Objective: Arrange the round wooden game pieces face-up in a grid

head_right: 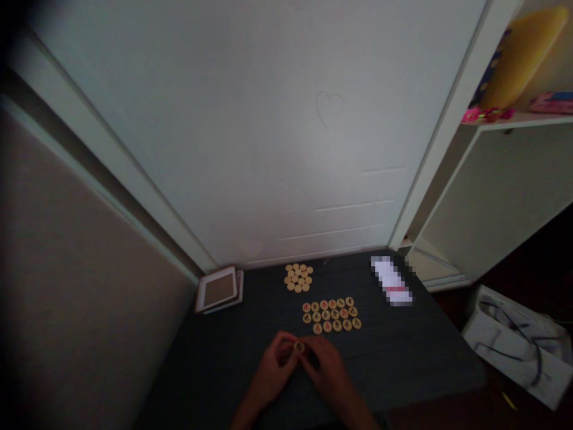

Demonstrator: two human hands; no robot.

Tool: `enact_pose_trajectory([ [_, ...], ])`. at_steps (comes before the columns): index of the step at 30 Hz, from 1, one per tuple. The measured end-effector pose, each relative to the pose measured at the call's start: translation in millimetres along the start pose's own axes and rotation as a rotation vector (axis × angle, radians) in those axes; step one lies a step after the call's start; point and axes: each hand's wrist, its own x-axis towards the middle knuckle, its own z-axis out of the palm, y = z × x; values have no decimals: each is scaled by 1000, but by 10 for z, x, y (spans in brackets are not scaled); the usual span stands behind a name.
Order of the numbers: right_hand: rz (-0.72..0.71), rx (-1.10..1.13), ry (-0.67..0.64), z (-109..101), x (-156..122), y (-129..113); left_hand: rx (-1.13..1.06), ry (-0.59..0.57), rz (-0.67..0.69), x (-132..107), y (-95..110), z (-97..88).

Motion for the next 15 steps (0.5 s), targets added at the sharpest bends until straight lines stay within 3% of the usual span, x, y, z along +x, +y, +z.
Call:
enact_pose_trajectory([
  [7, -33, -9, 14, -5, -6, -23, -4, 83, 7, 6, -45, 58],
  [15, -17, -6, 15, -12, -6, -29, 23, 51, 49, -23, -46, 34],
])
